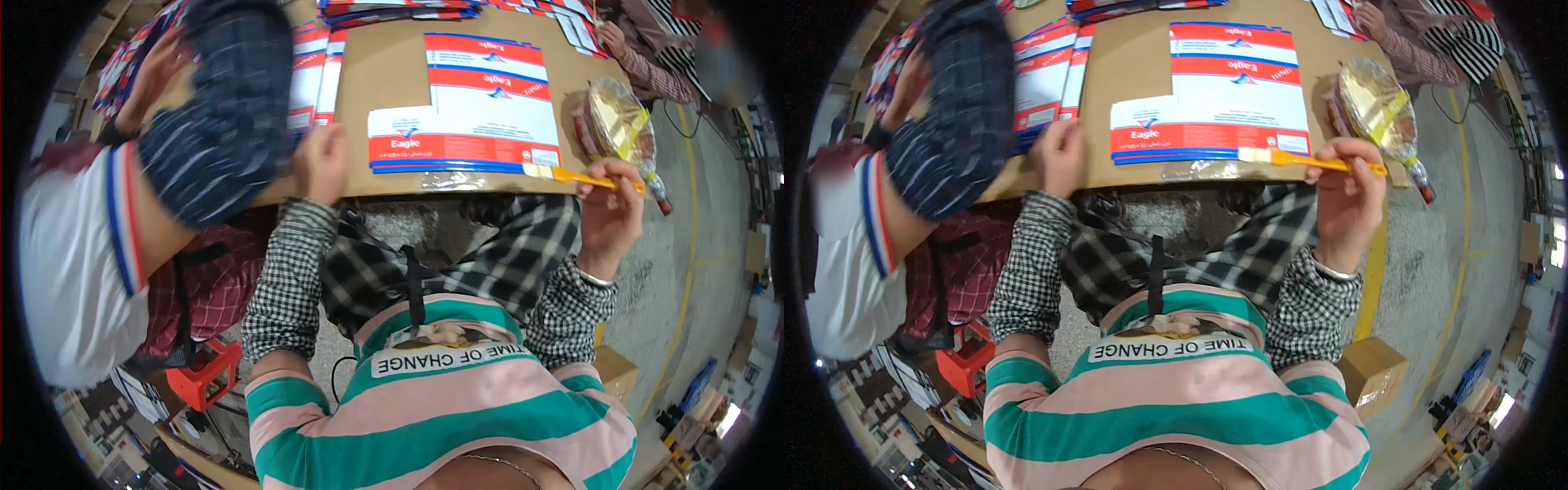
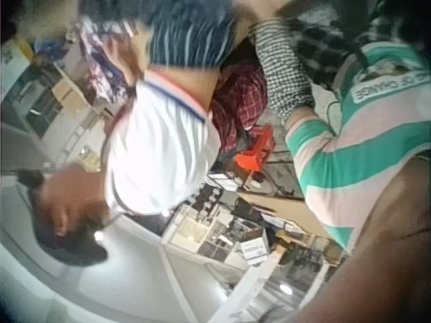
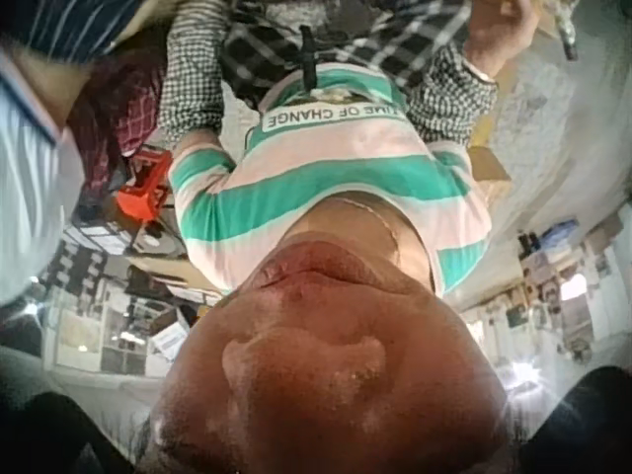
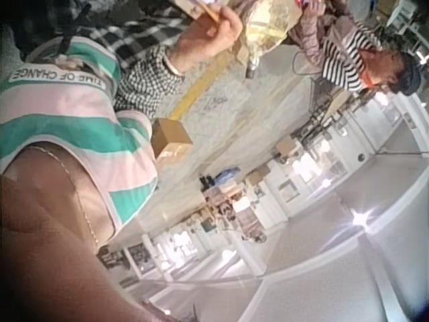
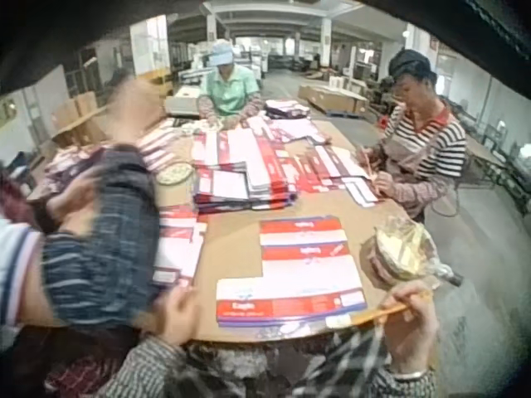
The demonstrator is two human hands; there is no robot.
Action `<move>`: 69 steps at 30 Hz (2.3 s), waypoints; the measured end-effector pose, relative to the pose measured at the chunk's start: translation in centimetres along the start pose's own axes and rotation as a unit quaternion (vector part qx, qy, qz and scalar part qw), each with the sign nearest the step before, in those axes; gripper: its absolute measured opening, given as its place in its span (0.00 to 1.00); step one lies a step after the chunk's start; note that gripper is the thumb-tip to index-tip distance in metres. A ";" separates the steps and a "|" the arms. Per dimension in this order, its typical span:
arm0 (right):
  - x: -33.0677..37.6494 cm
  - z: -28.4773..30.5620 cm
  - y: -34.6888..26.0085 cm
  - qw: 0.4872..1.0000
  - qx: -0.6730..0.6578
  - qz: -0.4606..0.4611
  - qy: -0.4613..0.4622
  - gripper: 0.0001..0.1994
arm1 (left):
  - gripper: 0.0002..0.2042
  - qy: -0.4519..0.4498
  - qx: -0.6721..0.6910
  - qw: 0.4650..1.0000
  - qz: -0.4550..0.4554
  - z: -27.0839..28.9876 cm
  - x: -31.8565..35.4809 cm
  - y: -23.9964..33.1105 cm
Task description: Apply glue to the edges of paper products and stack them.
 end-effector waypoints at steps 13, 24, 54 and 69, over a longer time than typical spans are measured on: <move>0.6 1.1 1.0 1.000 -0.009 -0.024 -0.008 0.13 | 0.50 -0.393 -0.288 0.872 0.042 -7.8 -4.4 8.2; -1.0 0.0 3.2 0.996 -0.007 -0.082 -0.016 0.12 | 0.49 -0.374 -0.279 0.883 0.041 -7.2 -3.6 8.7; -6.4 -0.8 15.1 0.959 0.057 -0.266 0.080 0.10 | 0.04 0.059 0.083 0.994 -0.047 -9.1 1.6 6.0; -6.9 -1.7 14.8 0.957 0.115 -0.266 0.010 0.10 | 0.05 0.057 0.093 0.993 -0.044 -9.0 1.7 5.9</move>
Point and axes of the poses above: each hand's wrist, its own x-axis away from the middle knuckle, its own z-axis out of the back of the hand, y = z × x, the point moved 3 cm from there along -x, towards the middle knuckle, and after that the axes turned 6 degrees about -y, right-handed, at the moved point
